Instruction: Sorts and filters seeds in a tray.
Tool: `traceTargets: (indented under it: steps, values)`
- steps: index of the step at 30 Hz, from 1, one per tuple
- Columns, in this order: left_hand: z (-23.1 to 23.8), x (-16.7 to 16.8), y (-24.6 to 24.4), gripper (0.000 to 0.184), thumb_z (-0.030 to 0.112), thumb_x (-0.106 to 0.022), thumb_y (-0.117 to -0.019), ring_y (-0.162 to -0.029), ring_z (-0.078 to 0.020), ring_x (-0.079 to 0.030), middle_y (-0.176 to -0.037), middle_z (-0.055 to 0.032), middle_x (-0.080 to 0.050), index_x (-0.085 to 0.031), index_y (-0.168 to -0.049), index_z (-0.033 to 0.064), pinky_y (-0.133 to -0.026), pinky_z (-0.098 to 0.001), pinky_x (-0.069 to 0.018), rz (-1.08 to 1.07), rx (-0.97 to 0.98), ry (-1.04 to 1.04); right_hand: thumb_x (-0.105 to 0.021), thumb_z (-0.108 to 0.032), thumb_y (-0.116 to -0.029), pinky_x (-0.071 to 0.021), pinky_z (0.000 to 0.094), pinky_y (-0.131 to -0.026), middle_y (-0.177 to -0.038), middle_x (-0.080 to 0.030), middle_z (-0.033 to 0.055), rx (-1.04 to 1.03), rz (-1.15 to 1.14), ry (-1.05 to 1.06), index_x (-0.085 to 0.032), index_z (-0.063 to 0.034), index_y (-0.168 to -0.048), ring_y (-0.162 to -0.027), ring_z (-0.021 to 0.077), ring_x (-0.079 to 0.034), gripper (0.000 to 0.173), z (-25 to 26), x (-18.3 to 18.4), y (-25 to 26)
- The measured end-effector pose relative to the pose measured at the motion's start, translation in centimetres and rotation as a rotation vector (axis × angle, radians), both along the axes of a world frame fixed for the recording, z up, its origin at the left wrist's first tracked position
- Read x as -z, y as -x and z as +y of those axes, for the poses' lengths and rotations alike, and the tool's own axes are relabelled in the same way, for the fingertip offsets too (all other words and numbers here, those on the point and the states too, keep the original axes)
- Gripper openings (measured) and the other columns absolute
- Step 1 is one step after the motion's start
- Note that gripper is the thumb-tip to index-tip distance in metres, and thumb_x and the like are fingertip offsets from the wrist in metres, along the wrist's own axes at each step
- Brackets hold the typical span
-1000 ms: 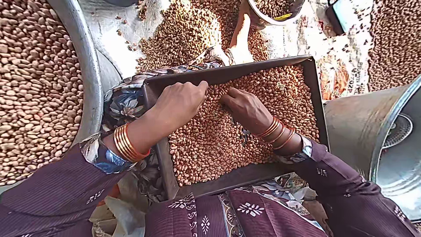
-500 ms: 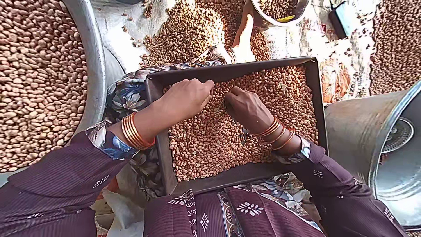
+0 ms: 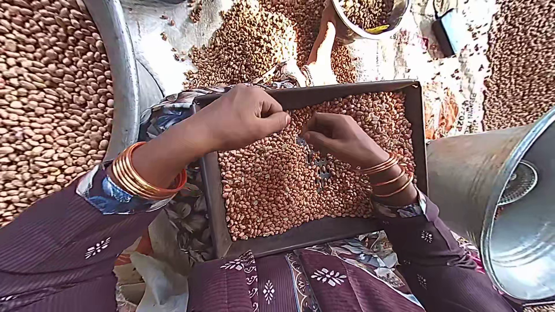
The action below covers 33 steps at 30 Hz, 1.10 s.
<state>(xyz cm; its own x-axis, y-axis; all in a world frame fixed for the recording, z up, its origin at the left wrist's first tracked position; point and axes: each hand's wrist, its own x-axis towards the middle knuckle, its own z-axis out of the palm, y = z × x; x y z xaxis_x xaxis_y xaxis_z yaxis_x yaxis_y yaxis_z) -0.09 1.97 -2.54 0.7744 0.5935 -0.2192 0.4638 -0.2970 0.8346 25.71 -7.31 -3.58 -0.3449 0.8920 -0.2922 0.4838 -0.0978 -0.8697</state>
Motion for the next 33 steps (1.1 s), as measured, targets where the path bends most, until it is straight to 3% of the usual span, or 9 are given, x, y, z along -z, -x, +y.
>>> traceTargets:
  steps: [2, 7, 10, 14, 19, 22, 28, 31, 33]
  values:
    - [0.3, 0.2, 0.7, 0.044, 0.041, -0.052, -0.1064, -0.051, -0.0090, -0.048, -0.056, 0.0054, -0.048, -0.064, -0.071, 0.0180, -0.049, -0.0333, -0.0375, 0.242, 0.164, -0.184, -0.062, -0.013, -0.1006, -0.0491, 0.0283, -0.049, -0.074, -0.064, 0.0029, -0.114, -0.176, -0.102, -0.069, -0.0078, -0.096, -0.054, 0.0111, -0.057, 0.010, 0.0, 0.9, 0.8]
    - [-0.7, 1.4, 0.7, 0.022, 0.032, -0.056, -0.1060, -0.063, -0.0201, -0.061, -0.068, -0.0018, -0.056, -0.064, -0.103, 0.0114, -0.058, -0.0405, -0.0495, 0.420, 0.413, -0.278, -0.065, -0.009, -0.0979, -0.0549, 0.0344, -0.061, -0.085, -0.068, 0.0056, -0.152, -0.347, -0.176, -0.073, -0.0075, -0.097, -0.065, 0.0148, -0.063, 0.008, 0.1, 1.2, 0.8]
    - [-2.2, 1.4, -0.3, 0.024, 0.028, -0.053, -0.1078, -0.073, -0.0311, -0.066, -0.075, -0.0096, -0.058, -0.057, -0.111, 0.0047, -0.065, -0.0473, -0.0532, 0.580, 0.432, -0.301, -0.065, -0.006, -0.0971, -0.0552, 0.0391, -0.063, -0.088, -0.070, 0.0073, -0.155, -0.406, -0.199, -0.073, -0.0073, -0.099, -0.068, 0.0184, -0.065, 0.009, 0.1, 1.2, 0.7]
    - [-2.0, 1.3, -0.6, 0.021, 0.027, -0.048, -0.1095, -0.065, -0.0244, -0.061, -0.069, -0.0048, -0.054, -0.056, -0.107, 0.0082, -0.060, -0.0429, -0.0508, 0.548, 0.363, -0.247, -0.069, -0.006, -0.0929, -0.0581, 0.0405, -0.067, -0.094, -0.069, 0.0087, -0.224, -0.461, -0.264, -0.074, -0.0080, -0.096, -0.076, 0.0214, -0.069, 0.006, 0.1, 1.7, 0.9]
    - [-0.6, -0.3, -0.3, 0.019, 0.024, -0.050, -0.1091, -0.050, -0.0037, -0.047, -0.062, 0.0050, -0.053, -0.062, -0.104, 0.0109, -0.047, -0.0200, -0.0381, 0.048, -0.015, 0.199, -0.070, -0.004, -0.0926, -0.0573, 0.0440, -0.067, -0.096, -0.068, 0.0125, -0.239, -0.575, -0.242, -0.074, -0.0069, -0.099, -0.076, 0.0267, -0.068, 0.008, 0.0, 1.6, 1.9]
    - [-1.1, -0.8, -0.8, 0.036, 0.017, -0.031, -0.1110, -0.045, 0.0002, -0.041, -0.063, 0.0040, -0.056, -0.058, -0.087, 0.0127, -0.040, -0.0126, -0.0278, -0.254, -0.240, 0.636, -0.068, -0.007, -0.0945, -0.0559, 0.0454, -0.065, -0.092, -0.067, 0.0121, -0.241, -0.599, -0.223, -0.072, -0.0066, -0.094, -0.075, 0.0275, -0.067, 0.004, 0.1, 1.4, 2.0]
    - [-2.6, -0.8, -2.1, 0.047, 0.033, -0.029, -0.1133, -0.055, -0.0020, -0.050, -0.070, 0.0045, -0.061, -0.059, -0.081, 0.0167, -0.048, -0.0137, -0.0354, -0.131, -0.432, 0.857, -0.064, -0.005, -0.0936, -0.0540, 0.0417, -0.061, -0.087, -0.064, 0.0140, -0.114, -0.654, -0.493, -0.070, -0.0022, -0.096, -0.071, 0.0272, -0.065, 0.007, 0.3, -0.7, 2.7]
    - [-4.0, 0.5, -3.1, 0.054, 0.047, -0.023, -0.1123, -0.053, -0.0026, -0.048, -0.066, 0.0048, -0.055, -0.057, -0.084, 0.0163, -0.049, -0.0163, -0.0368, -0.124, -0.448, 0.954, -0.062, -0.004, -0.0973, -0.0560, 0.0351, -0.070, -0.096, -0.068, 0.0159, -0.033, -0.664, -0.741, -0.071, -0.0013, -0.103, -0.083, 0.0265, -0.068, 0.011, -0.3, -3.6, 5.0]
    - [-4.5, 1.0, -3.3, 0.051, 0.053, -0.025, -0.1105, -0.064, -0.0053, -0.056, -0.072, 0.0052, -0.060, -0.058, -0.089, 0.0213, -0.060, -0.0212, -0.0435, -0.136, -0.494, 1.093, -0.063, -0.008, -0.0984, -0.0568, 0.0338, -0.073, -0.102, -0.070, 0.0149, -0.084, -0.608, -0.792, -0.073, -0.0039, -0.104, -0.090, 0.0267, -0.070, 0.012, -1.1, -4.5, 6.2]
